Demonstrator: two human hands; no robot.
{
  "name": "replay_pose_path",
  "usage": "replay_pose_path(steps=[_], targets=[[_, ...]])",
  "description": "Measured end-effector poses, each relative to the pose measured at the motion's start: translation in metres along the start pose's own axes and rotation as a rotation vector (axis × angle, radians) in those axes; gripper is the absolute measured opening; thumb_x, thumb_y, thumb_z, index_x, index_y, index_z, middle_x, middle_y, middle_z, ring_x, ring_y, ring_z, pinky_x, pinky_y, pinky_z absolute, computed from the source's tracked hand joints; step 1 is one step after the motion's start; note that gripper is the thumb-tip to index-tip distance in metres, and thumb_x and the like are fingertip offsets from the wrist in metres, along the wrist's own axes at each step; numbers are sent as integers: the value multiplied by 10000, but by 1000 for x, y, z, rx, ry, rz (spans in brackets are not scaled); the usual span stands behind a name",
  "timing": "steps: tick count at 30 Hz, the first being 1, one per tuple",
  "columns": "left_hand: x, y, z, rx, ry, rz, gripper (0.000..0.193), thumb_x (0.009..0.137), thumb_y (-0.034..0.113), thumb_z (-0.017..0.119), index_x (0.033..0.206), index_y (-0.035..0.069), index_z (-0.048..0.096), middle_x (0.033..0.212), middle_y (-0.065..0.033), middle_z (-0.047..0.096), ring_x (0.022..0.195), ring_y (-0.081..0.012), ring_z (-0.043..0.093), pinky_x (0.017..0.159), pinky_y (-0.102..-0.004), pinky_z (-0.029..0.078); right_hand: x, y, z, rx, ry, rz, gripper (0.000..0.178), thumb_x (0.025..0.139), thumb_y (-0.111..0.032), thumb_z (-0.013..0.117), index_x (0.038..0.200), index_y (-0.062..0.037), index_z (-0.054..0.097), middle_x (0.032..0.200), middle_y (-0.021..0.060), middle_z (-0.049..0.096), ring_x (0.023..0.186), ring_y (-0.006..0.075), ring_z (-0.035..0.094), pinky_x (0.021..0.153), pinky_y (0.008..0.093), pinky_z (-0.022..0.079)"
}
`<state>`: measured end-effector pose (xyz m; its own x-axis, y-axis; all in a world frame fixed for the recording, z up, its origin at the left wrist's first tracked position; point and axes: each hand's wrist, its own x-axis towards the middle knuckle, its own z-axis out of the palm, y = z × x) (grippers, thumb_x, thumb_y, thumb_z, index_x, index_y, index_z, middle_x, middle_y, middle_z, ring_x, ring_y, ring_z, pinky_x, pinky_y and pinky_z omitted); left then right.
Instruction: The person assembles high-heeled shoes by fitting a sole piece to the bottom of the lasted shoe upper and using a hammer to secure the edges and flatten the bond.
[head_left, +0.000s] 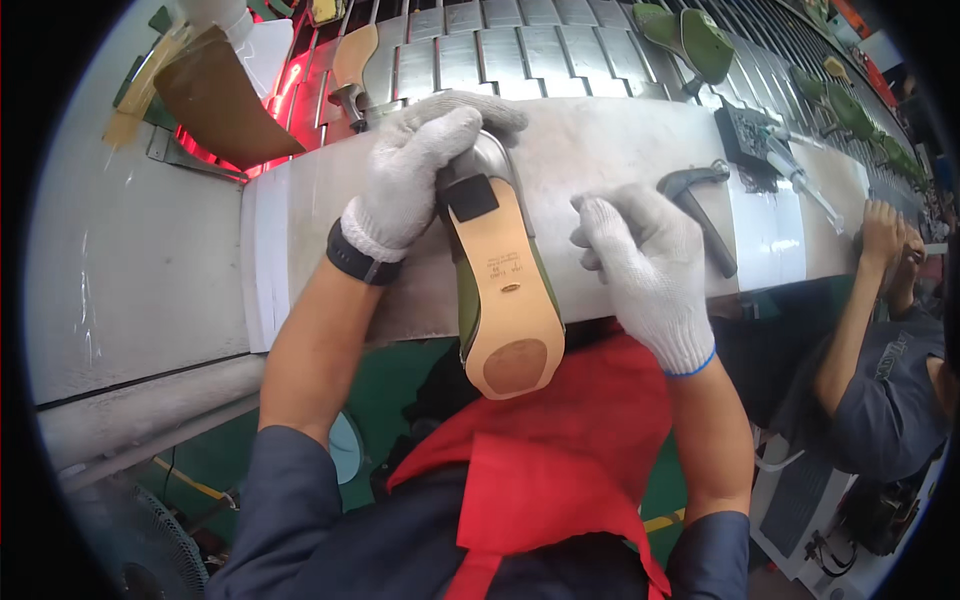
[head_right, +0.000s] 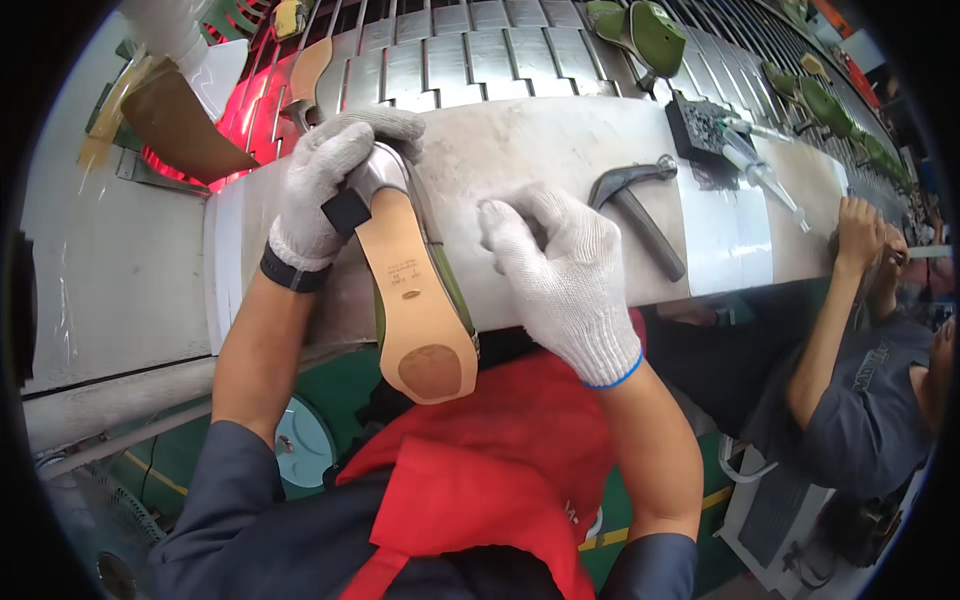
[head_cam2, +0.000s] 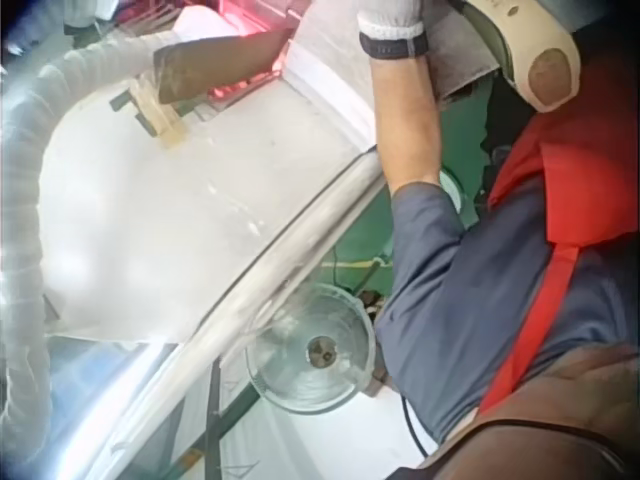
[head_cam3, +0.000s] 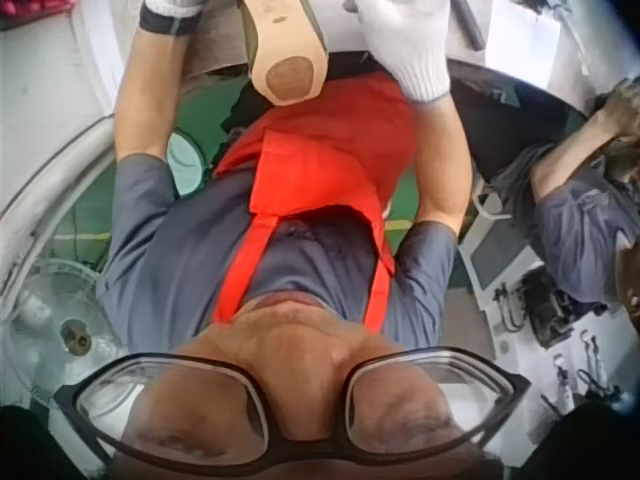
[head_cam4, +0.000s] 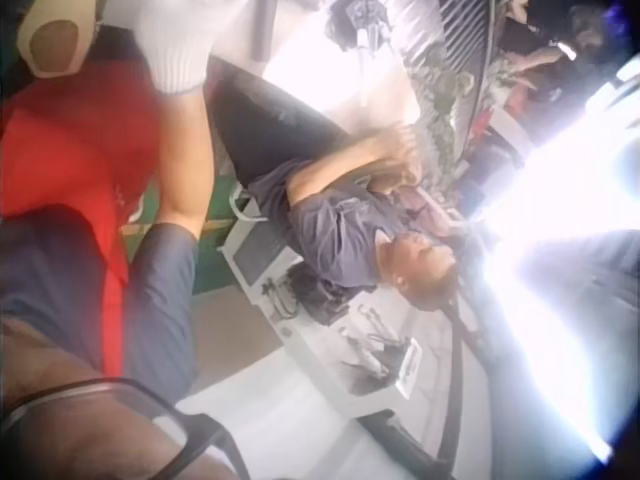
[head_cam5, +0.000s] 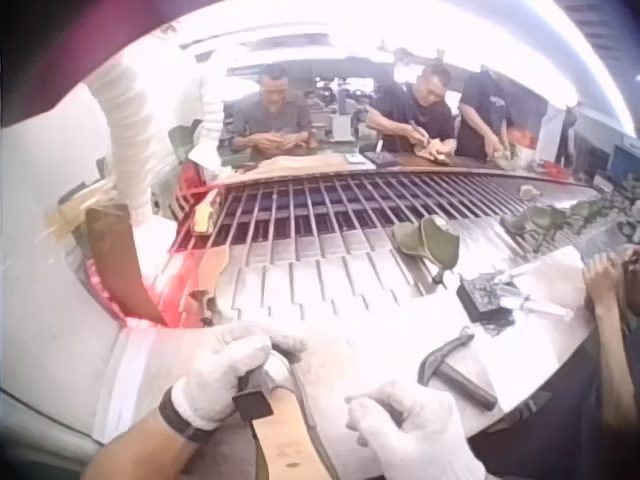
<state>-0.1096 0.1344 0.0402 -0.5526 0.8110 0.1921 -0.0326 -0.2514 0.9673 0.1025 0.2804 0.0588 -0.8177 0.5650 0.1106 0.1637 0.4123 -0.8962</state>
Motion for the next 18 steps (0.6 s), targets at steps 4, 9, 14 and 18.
replay_pose_path(steps=[4, 9, 14, 18], targets=[[0, 11, 16, 168, -101, -38, 367, 1155, 274, 575, 1202, -23, 784, 1070, -69, 791, 958, -128, 722, 895, -288, 581, -2, -43, -6, -23, -46, -225, 254, 1004, -192, 766, 1190, -19, 774, 883, 144, 775, 779, 234, 771, 727, 381, 594], [14, 1, 32, 322, -203, 113, 407, 1162, 349, 599, 1179, -15, 781, 1019, -69, 791, 1014, -137, 729, 935, -312, 578, 20, -50, -6, -636, -20, -472, 236, 989, -210, 759, 1133, -23, 768, 929, 211, 757, 849, 399, 753, 763, 462, 594], [19, -6, 38, 418, -153, 111, 410, 1171, 323, 598, 1283, -29, 776, 1084, -27, 771, 1012, -73, 677, 876, -253, 543, 15, -40, 1, -840, 97, -476, 220, 1008, -221, 734, 1075, -13, 764, 997, 234, 761, 942, 449, 743, 824, 510, 582], [16, 17, 51, 311, -225, -108, 388, 1155, 327, 585, 1305, 28, 782, 1213, -134, 821, 1102, -206, 749, 1010, -354, 566, 21, -34, 2, -812, 121, -472, 227, 1016, -223, 725, 1049, -2, 762, 1020, 237, 763, 961, 453, 739, 847, 517, 577]])
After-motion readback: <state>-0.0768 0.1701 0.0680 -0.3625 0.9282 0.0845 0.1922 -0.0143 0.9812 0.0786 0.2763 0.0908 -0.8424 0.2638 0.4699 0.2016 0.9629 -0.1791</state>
